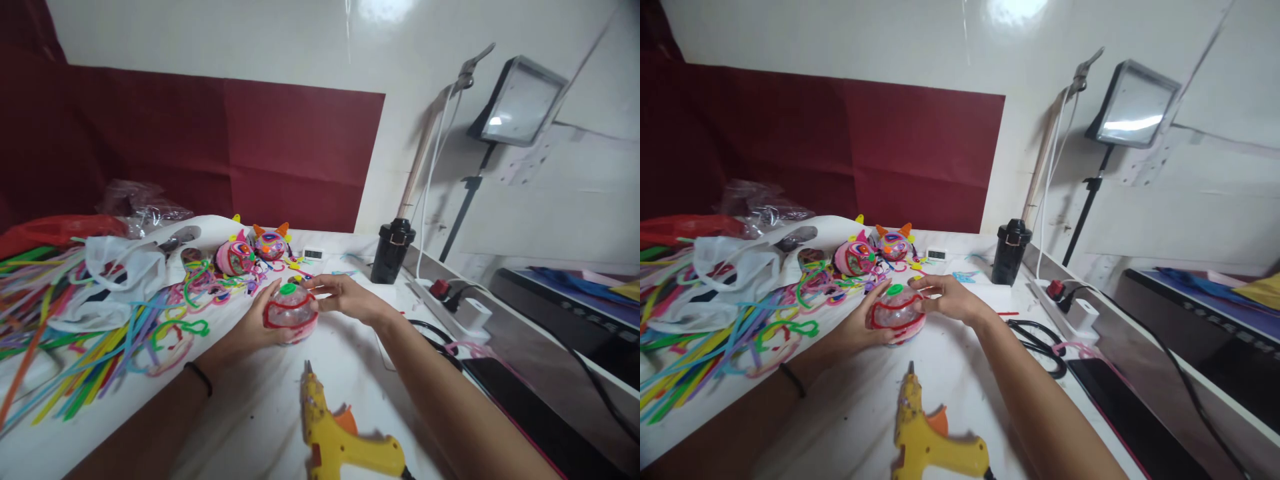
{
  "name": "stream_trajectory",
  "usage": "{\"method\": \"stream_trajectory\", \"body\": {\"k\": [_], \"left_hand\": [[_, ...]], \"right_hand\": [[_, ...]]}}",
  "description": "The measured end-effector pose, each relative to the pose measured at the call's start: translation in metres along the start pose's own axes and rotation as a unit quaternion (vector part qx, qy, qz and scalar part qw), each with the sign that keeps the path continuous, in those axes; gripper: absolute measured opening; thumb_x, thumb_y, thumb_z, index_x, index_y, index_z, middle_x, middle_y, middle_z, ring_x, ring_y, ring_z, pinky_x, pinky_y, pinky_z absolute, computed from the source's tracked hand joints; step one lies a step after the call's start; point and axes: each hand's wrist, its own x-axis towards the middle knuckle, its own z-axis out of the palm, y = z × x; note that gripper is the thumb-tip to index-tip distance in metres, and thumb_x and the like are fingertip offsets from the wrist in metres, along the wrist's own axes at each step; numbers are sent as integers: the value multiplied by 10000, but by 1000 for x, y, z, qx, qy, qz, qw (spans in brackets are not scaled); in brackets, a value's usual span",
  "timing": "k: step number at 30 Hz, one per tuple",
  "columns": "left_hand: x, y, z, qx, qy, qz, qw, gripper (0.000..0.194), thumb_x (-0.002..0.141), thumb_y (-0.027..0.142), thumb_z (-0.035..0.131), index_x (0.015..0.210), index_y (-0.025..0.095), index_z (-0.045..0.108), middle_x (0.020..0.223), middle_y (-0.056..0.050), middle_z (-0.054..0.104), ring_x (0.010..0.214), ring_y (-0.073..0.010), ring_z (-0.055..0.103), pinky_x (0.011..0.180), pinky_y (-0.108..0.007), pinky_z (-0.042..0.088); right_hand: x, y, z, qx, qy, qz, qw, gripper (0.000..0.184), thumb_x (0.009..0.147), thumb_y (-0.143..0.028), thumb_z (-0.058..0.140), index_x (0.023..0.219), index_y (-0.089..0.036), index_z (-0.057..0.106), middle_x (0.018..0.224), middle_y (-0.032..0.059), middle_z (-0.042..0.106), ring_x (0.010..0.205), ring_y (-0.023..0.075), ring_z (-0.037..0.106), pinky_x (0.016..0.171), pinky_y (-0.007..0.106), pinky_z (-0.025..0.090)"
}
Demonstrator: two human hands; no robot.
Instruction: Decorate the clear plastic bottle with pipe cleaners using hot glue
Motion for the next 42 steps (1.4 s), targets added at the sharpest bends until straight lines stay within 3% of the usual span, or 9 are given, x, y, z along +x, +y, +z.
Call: {"method": "stream_trajectory", "body": {"k": [3,6,11,17,21,27,34,39,42], "left_hand": [[-5,5,1,-58,-59,-36,996,1319,543,340,913,1562,217,85,1584,-216,276,1400,-398,376,1100,-488,379],[-6,8,2,-59,-77,-48,994,1326,552,296,907,1562,243,50,1559,-215,335,1395,-384,391,1106,-492,367],[-2,5,3,-12,-28,-29,999,1222,553,273,904,1538,207,183,1535,-219,373,1386,-397,397,1131,-521,323],[-2,6,0,-81,-4,-53,995,1225,553,322,913,1533,254,180,1547,-193,372,1363,-377,442,1093,-488,404],[-3,9,-3,-112,14,-46,993,1129,562,331,910,1497,273,279,1545,-152,399,1372,-369,435,1094,-480,412],[-5,14,-4,-168,-10,-26,985,857,643,327,867,1388,220,457,1428,-141,559,1339,-354,484,1125,-487,371],[-5,11,-11,-223,5,-21,974,667,694,276,815,1309,211,564,1348,-123,632,1286,-346,542,1113,-492,391],[-5,12,-13,-214,32,0,976,644,712,369,782,1294,196,568,1326,-121,642,1276,-333,545,1113,-513,388],[-6,12,-13,-195,51,6,980,649,717,385,776,1298,198,556,1313,-121,648,1265,-327,557,1101,-502,410]], "right_hand": [[0,2,-1,-11,2,0,1000,439,583,-227,832,1013,-195,747,1168,91,686,1077,282,598,871,420,500],[0,4,-1,-6,6,0,1000,457,582,-213,833,1029,-198,737,1169,86,687,1058,276,614,863,420,514],[3,9,0,27,16,-13,999,510,554,-144,821,1049,-203,714,1152,82,699,1020,253,627,850,396,523],[9,16,2,85,33,-24,996,557,521,-95,789,1055,-211,678,1032,57,709,878,208,634,722,333,531],[12,18,3,137,40,-29,989,543,516,-107,783,1035,-202,655,953,39,696,750,167,638,665,306,525],[15,18,7,207,53,-59,975,550,513,-123,811,1029,-212,643,1018,63,702,941,217,667,847,358,532],[21,22,22,240,57,-92,965,613,446,-108,837,1013,-231,637,1148,66,665,1161,260,596,991,403,468],[23,24,30,234,54,-93,966,555,461,-142,846,970,-236,645,1144,52,655,1195,276,568,940,401,498],[26,29,33,218,56,-65,972,520,462,-152,860,936,-215,654,1018,38,672,1022,252,643,822,374,541]]}}
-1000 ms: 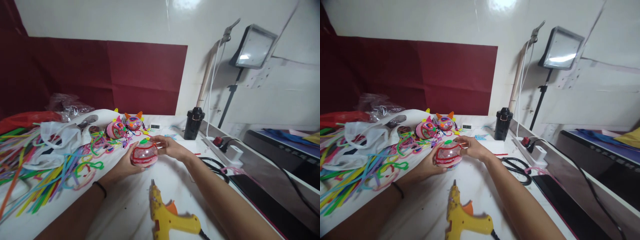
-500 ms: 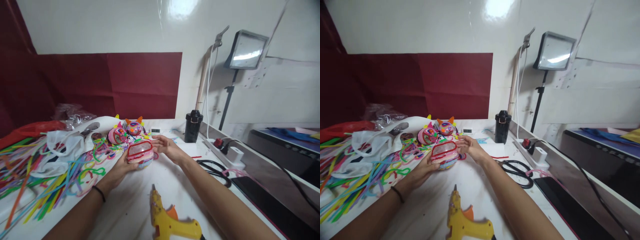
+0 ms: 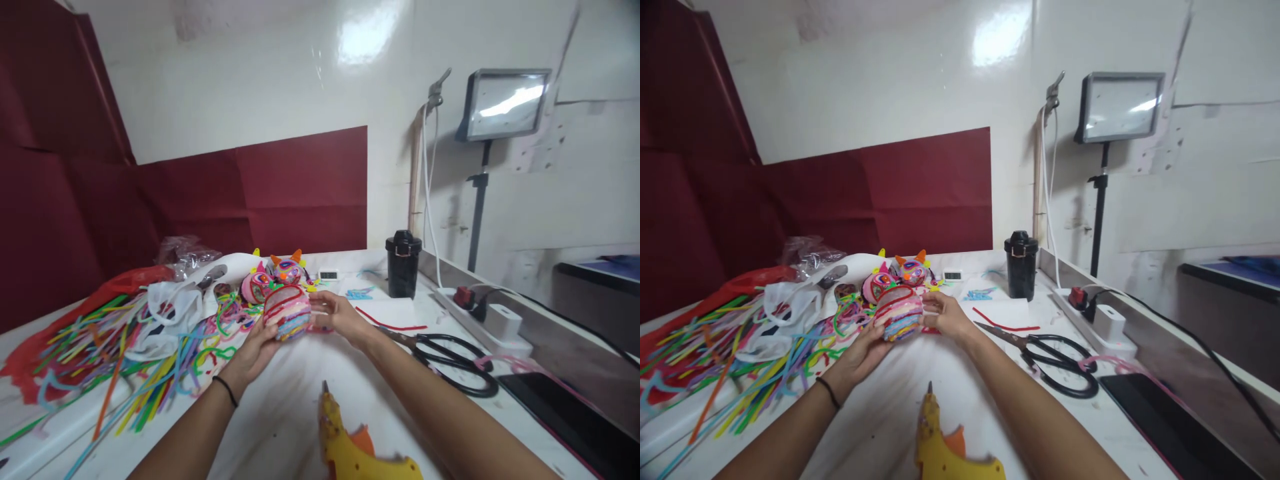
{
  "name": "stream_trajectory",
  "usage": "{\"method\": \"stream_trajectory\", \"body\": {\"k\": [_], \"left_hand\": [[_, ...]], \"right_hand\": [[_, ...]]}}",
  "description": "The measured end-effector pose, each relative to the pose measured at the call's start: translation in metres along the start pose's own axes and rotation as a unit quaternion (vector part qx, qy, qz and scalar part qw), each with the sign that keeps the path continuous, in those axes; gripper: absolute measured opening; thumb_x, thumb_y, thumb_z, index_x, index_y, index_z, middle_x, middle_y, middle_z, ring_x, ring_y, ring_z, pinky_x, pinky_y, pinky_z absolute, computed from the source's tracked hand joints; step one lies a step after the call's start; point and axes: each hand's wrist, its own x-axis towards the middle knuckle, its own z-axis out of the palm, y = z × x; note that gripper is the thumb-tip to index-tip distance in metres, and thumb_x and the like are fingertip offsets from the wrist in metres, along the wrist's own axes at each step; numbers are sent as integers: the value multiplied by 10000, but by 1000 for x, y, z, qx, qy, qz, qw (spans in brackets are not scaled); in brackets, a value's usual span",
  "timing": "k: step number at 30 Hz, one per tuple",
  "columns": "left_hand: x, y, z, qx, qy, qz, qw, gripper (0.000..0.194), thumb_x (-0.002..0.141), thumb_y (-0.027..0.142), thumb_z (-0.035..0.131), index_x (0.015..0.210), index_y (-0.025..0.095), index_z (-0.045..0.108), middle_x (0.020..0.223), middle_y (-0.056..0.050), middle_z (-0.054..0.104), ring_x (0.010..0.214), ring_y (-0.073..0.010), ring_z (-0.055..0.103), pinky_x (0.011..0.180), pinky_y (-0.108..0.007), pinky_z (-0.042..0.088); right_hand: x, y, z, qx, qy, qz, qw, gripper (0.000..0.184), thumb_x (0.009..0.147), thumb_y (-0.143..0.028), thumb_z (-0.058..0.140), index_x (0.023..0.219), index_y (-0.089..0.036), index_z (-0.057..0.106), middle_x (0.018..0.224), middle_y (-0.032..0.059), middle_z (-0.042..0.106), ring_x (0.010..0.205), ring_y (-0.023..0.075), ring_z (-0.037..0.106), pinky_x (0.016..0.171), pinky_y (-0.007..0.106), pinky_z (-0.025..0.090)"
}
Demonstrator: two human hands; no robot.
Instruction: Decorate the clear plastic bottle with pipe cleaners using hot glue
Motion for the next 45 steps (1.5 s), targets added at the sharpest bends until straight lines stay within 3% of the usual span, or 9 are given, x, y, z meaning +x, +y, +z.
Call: {"method": "stream_trajectory", "body": {"k": [3,7,15,25,34,37,42,45], "left_hand": [[-2,0,1,29,19,7,999,696,709,356,794,1335,224,519,1336,-115,633,1265,-316,562,1099,-473,419],[-4,-2,3,76,39,12,996,911,633,293,870,1419,235,414,1396,-137,581,1283,-326,545,1096,-462,416],[1,-11,2,131,57,25,989,1209,512,227,936,1511,248,256,1563,-167,346,1416,-354,362,1156,-473,313],[-3,-15,1,126,-10,5,992,1308,521,209,928,1556,287,132,1512,-168,436,1389,-353,407,1102,-466,388],[-6,-10,0,88,-30,-31,995,1383,537,203,929,1555,346,3,1540,-151,410,1382,-333,428,1132,-477,344],[-5,-8,0,75,-13,-28,997,1313,572,273,921,1555,355,55,1577,-126,353,1421,-324,369,1155,-454,315],[-1,-10,-4,59,38,-43,997,910,787,530,718,1532,318,240,1603,-111,298,1453,-317,308,1152,-474,316],[1,-11,-6,57,51,-55,996,741,837,536,656,1479,305,368,1603,-93,302,1442,-317,330,1132,-493,345]], "right_hand": [[0,6,0,-12,0,44,999,463,506,-171,853,923,-189,652,864,9,661,772,190,671,676,330,549],[-4,9,-4,2,-33,103,994,448,555,-134,799,971,-184,639,796,3,669,728,184,680,605,310,556],[-1,8,-17,48,-67,133,988,571,468,42,574,983,-199,630,862,-6,720,680,146,702,677,294,574],[-6,16,-15,74,-78,142,984,499,530,-40,667,1008,-178,627,939,40,745,856,198,707,822,351,546],[-6,25,-17,61,-47,123,989,442,521,-78,718,938,-189,624,741,-17,706,751,185,687,834,378,523],[-7,24,-15,46,-42,111,992,480,497,-69,709,957,-189,642,787,-4,715,781,206,686,831,387,517],[-9,22,-12,5,-25,92,995,547,450,-20,681,965,-204,688,862,-5,724,811,212,675,823,360,503],[-9,16,-13,-17,-25,89,996,500,456,-29,678,922,-206,717,884,-3,722,821,215,667,805,346,499]]}}
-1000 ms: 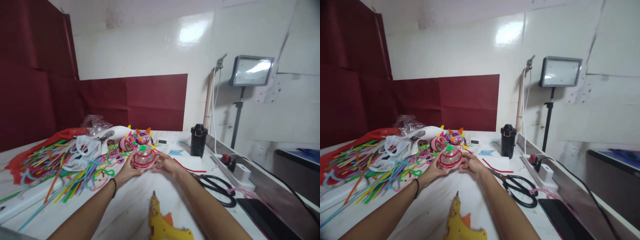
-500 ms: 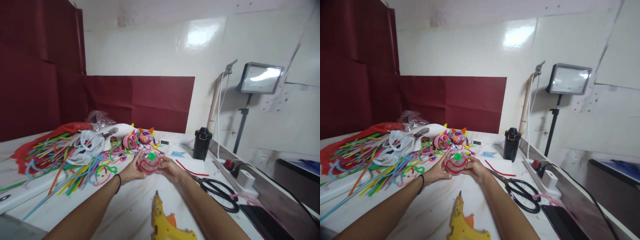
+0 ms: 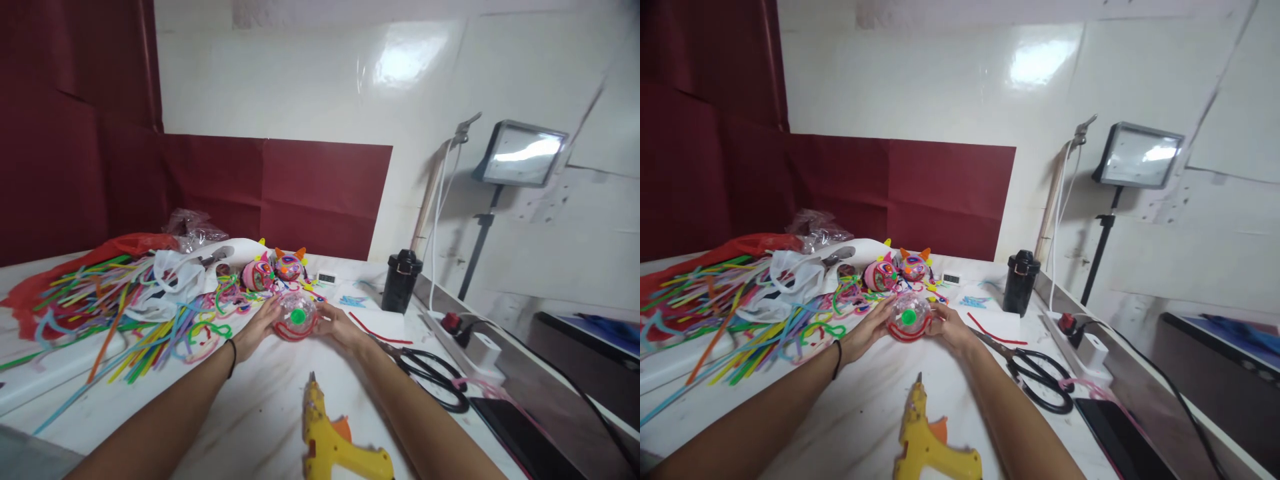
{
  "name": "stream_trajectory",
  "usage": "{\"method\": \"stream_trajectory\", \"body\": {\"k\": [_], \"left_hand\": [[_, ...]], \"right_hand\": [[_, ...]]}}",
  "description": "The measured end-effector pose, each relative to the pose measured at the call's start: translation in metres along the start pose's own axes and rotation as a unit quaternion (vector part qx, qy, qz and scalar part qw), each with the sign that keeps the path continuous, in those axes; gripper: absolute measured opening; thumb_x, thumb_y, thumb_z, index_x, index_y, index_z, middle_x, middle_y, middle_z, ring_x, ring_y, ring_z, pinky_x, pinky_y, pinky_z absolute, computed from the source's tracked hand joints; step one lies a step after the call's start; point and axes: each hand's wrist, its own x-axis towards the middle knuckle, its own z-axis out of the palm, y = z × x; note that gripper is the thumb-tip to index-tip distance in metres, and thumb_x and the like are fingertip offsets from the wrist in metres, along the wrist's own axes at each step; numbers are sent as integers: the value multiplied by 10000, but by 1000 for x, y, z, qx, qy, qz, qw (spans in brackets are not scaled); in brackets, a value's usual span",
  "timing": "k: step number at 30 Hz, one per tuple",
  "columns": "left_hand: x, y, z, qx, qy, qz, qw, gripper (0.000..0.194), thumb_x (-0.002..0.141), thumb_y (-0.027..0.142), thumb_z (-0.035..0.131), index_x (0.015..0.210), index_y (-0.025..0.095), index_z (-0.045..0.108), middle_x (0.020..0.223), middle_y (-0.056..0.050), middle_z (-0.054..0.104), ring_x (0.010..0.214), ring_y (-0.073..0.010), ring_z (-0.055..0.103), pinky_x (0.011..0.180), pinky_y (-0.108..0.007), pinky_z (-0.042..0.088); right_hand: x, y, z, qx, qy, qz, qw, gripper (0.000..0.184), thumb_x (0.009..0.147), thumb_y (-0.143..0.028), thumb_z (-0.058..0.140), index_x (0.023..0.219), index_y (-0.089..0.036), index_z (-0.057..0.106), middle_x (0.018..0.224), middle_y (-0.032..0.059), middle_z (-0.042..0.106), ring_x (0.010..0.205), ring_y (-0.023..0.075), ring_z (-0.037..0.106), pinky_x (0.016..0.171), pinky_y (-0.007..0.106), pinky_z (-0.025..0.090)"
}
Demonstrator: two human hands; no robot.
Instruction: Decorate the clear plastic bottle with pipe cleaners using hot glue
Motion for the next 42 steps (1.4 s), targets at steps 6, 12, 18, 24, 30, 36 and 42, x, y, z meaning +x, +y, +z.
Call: {"method": "stream_trajectory", "body": {"k": [6,12,18,24,30,36,42], "left_hand": [[2,1,1,13,16,-12,1000,595,853,480,656,1400,322,481,1603,-45,316,1467,-284,284,1160,-457,304],[2,1,2,25,15,-10,1000,612,851,489,652,1409,316,468,1600,-52,323,1460,-281,301,1154,-433,320],[1,2,2,30,7,2,1000,600,862,527,619,1400,303,477,1585,-60,353,1447,-298,325,1140,-478,333],[1,1,5,37,5,8,999,649,807,544,685,1377,291,504,1567,-70,388,1423,-301,373,1147,-430,340],[1,0,7,52,3,14,999,724,780,553,704,1390,231,484,1541,-123,419,1406,-330,392,1151,-463,320],[-1,3,9,71,-1,32,997,705,793,513,708,1406,253,476,1552,-91,410,1428,-309,359,1174,-443,277],[2,2,7,82,-2,40,996,663,837,497,668,1432,293,460,1593,-44,340,1462,-276,300,1189,-412,245]], "right_hand": [[-3,-15,-7,-15,-9,17,1000,372,509,-148,777,878,-173,742,857,27,730,847,217,668,878,375,490],[-3,-16,-7,-23,4,12,1000,373,540,-297,874,854,-165,723,831,16,704,801,173,652,870,365,506],[-2,-14,-6,-42,13,8,999,427,532,-337,899,873,-165,708,844,13,700,779,169,654,850,362,520],[-1,-13,-6,-55,12,8,998,474,533,-361,899,910,-155,697,839,26,708,765,176,662,831,370,531],[-1,-11,-6,-68,5,0,998,499,521,-373,905,919,-153,699,843,27,711,764,176,667,856,384,529],[-1,-13,-9,-112,-4,-21,993,508,579,-398,874,988,-156,694,890,44,706,773,192,679,824,392,547],[-3,-24,-17,-203,-42,-73,975,529,633,-363,840,1107,-192,680,1159,95,667,990,261,661,843,411,551]]}}
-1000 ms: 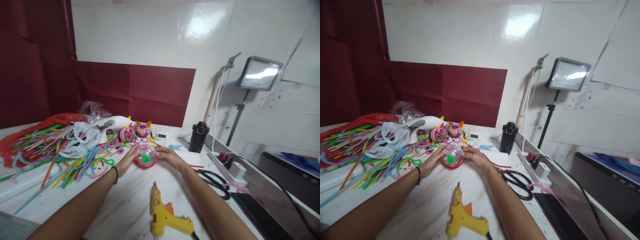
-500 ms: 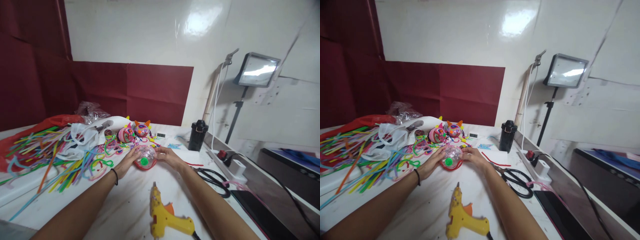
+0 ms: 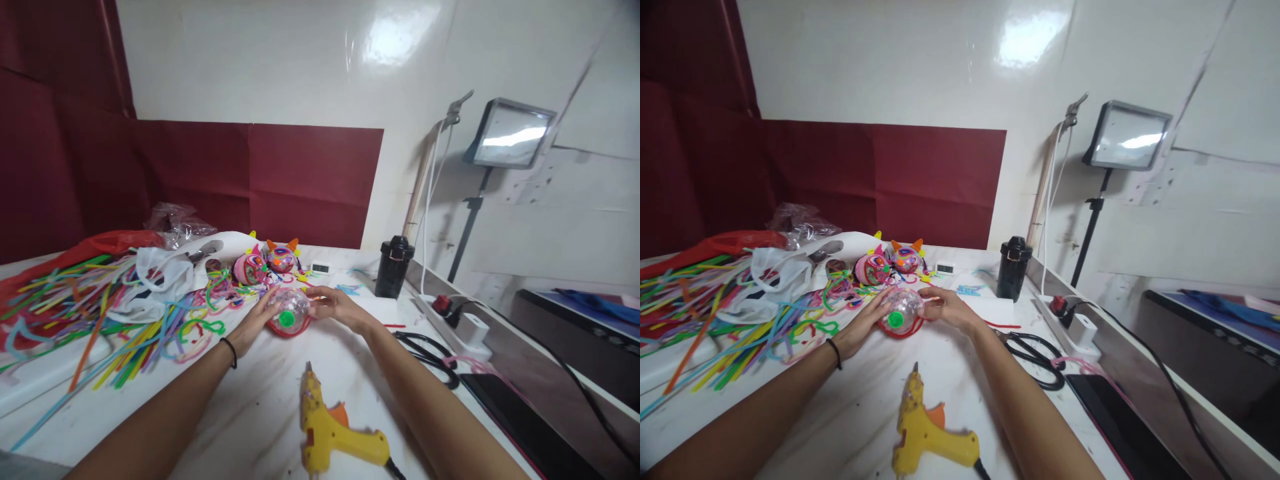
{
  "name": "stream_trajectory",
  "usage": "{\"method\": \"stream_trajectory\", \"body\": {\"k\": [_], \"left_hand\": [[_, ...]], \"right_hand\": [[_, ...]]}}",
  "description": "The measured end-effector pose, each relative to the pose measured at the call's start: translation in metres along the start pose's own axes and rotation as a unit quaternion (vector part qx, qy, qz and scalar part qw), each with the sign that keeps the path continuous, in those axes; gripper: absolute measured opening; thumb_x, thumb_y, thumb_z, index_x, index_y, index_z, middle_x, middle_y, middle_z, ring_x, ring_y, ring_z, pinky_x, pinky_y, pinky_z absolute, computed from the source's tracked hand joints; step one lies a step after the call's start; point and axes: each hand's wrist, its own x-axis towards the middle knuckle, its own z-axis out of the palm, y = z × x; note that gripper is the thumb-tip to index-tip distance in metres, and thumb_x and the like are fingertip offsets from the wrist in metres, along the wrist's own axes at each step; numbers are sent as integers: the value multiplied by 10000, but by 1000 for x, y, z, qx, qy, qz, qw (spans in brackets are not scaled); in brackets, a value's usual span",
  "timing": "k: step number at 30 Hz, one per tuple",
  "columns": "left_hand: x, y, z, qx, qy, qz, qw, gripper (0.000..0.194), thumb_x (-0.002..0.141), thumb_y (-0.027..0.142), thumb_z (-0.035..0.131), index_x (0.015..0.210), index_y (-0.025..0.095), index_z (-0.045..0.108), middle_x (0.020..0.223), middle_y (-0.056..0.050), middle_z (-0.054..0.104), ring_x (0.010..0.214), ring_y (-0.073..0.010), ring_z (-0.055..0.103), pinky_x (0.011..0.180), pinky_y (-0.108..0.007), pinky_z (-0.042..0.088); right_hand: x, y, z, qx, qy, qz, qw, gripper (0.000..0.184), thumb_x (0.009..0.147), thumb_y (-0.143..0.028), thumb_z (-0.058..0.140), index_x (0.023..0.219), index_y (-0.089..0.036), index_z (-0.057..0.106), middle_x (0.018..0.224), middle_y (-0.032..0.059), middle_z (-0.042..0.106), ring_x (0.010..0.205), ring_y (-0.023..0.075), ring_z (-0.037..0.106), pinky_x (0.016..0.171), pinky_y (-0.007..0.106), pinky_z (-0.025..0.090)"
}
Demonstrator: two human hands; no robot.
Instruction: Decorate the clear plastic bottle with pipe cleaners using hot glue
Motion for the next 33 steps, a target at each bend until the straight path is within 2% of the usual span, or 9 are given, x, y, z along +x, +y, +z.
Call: {"method": "stream_trajectory", "body": {"k": [4,8,10,13,16,22,28,33], "left_hand": [[2,-4,-2,1,2,-2,1000,661,850,509,645,1446,304,446,1603,-36,315,1473,-277,274,1192,-419,233],[2,-5,-2,-1,6,-2,1000,667,854,518,635,1454,302,436,1616,-29,280,1487,-270,235,1199,-416,214],[3,-5,-1,-4,7,-4,1000,672,853,527,631,1454,301,433,1615,-32,284,1485,-275,240,1197,-421,223],[2,-4,0,-11,7,-9,1000,669,853,541,623,1450,300,439,1613,-35,292,1479,-277,256,1188,-418,252],[2,-3,1,-16,7,-16,1000,651,856,551,613,1437,303,457,1616,-30,284,1481,-275,250,1181,-414,270],[1,-1,0,-22,7,-25,999,610,851,560,610,1401,323,497,1572,-41,385,1451,-294,322,1147,-442,334],[4,-6,-2,-13,8,-11,1000,648,820,536,669,1391,274,508,1563,-66,398,1435,-308,348,1164,-437,302],[4,-7,-2,6,8,8,1000,643,813,509,689,1382,268,509,1548,-63,420,1439,-287,341,1174,-398,281]], "right_hand": [[1,4,2,-83,-27,-59,994,756,539,-296,891,1241,-232,619,1328,104,590,1170,311,581,959,463,499],[4,13,13,-169,-15,-115,979,1009,458,-318,927,1373,-237,510,1394,128,514,1269,351,502,1091,507,369],[5,17,17,-206,-13,-135,969,1070,448,-338,934,1407,-236,471,1405,141,491,1307,372,460,1111,515,338],[6,19,21,-249,-9,-156,956,1048,520,-342,907,1441,-215,423,1424,172,458,1330,386,426,1100,526,347],[5,21,22,-278,-5,-178,944,995,583,-345,876,1450,-229,403,1427,164,459,1329,367,432,1098,502,358],[4,23,21,-307,-3,-208,929,954,616,-358,851,1447,-231,400,1408,156,495,1300,355,478,1084,486,380],[4,25,20,-325,-4,-215,921,942,649,-384,830,1461,-213,385,1431,179,480,1319,368,463,1083,490,382],[5,27,18,-337,-4,-208,918,949,651,-424,831,1464,-223,386,1434,174,483,1316,375,468,1079,499,387]]}}
